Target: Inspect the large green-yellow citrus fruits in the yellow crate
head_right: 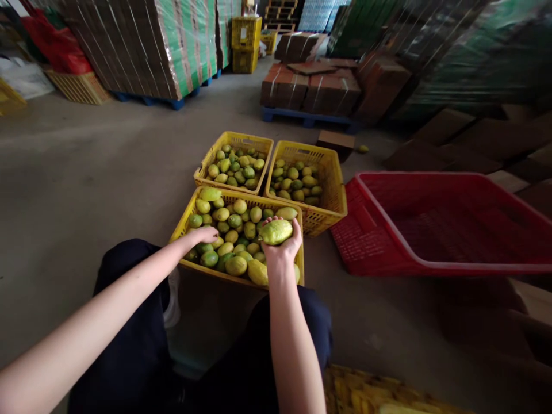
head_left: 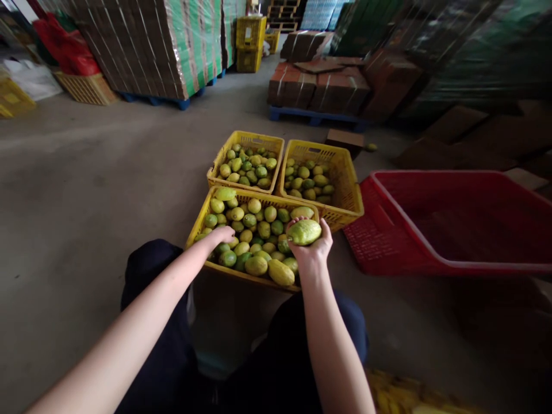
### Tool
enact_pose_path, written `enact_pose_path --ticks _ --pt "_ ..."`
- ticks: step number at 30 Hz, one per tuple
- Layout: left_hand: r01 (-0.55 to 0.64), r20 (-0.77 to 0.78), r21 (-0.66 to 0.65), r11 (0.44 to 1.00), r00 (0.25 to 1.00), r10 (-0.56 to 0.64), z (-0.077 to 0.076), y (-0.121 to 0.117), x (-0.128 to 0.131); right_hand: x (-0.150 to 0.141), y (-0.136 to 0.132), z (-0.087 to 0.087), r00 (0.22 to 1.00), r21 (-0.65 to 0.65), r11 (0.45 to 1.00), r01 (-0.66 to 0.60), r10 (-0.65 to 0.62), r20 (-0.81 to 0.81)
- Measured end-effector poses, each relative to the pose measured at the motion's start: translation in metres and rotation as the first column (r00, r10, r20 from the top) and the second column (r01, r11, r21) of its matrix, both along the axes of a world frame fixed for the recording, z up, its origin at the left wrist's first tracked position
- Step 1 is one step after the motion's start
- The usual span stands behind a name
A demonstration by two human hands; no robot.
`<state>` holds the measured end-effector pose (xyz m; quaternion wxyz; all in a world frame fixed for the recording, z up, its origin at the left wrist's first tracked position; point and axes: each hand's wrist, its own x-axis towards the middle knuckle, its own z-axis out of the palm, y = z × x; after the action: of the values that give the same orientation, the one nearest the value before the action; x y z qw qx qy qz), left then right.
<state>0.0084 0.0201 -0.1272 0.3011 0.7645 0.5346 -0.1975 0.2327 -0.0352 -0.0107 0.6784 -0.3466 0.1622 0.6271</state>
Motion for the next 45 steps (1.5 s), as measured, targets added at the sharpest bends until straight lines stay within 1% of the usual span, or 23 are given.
enact_pose_path --ticks 4,7,12,15,18,21,23,25,29,32,34,37,41,45 --pt "-0.072 -0.102 0.07 0.995 0.992 0.079 -0.016 0.007 -0.003 0.005 0.001 0.0 1.0 0.025 1.0 0.002 -0.002 -0.014" --pt "-0.085 -0.128 0.085 0.993 0.987 0.096 -0.024 0.011 -0.001 0.012 0.004 0.0 1.0 0.05 0.999 0.02 -0.019 -0.009" --pt "-0.105 -0.144 0.101 0.989 0.982 0.119 -0.035 0.013 0.01 0.023 0.009 -0.004 0.998 0.039 0.998 0.057 -0.057 -0.011" --pt "-0.151 -0.164 0.171 0.974 0.97 0.179 -0.035 0.022 0.012 0.026 0.009 -0.008 0.998 0.058 0.997 0.059 -0.058 -0.015" --pt "-0.187 -0.193 0.247 0.951 0.952 0.237 -0.029 0.04 0.009 0.026 0.007 -0.009 0.999 0.08 0.996 0.045 -0.044 -0.006" --pt "-0.176 -0.21 0.258 0.95 0.95 0.233 -0.026 0.05 0.003 0.025 0.005 -0.002 0.999 0.046 0.998 0.048 -0.048 -0.022" --pt "-0.141 -0.213 0.237 0.961 0.958 0.193 -0.029 0.046 0.0 0.024 0.006 0.001 0.998 0.014 0.999 0.053 -0.052 -0.035" --pt "-0.101 -0.211 0.224 0.969 0.966 0.15 -0.036 0.033 -0.003 0.025 0.007 0.001 0.998 0.008 0.999 0.048 -0.048 -0.037" --pt "-0.075 -0.194 0.231 0.97 0.974 0.121 -0.056 0.004 -0.01 0.028 0.011 -0.013 1.0 0.08 0.997 0.022 -0.02 -0.014" --pt "-0.061 -0.179 0.199 0.978 0.979 0.098 -0.064 -0.009 -0.015 0.027 0.013 -0.022 1.0 0.131 0.991 -0.001 0.0 0.005" --pt "-0.042 -0.173 0.175 0.984 0.982 0.073 -0.066 -0.014 -0.016 0.025 0.014 -0.023 1.0 0.127 0.992 0.011 -0.011 -0.005" --pt "-0.026 -0.167 0.168 0.986 0.984 0.054 -0.064 -0.017 -0.013 0.023 0.015 -0.023 1.0 0.121 0.993 0.009 -0.008 -0.008" --pt "-0.041 -0.148 0.182 0.982 0.987 0.068 -0.058 -0.02 -0.009 0.025 0.014 -0.025 0.999 0.147 0.988 -0.038 0.034 0.032" --pt "-0.069 -0.103 0.191 0.979 0.991 0.09 -0.054 -0.027 -0.013 0.029 0.012 -0.023 0.999 0.129 0.992 -0.012 0.007 0.036"
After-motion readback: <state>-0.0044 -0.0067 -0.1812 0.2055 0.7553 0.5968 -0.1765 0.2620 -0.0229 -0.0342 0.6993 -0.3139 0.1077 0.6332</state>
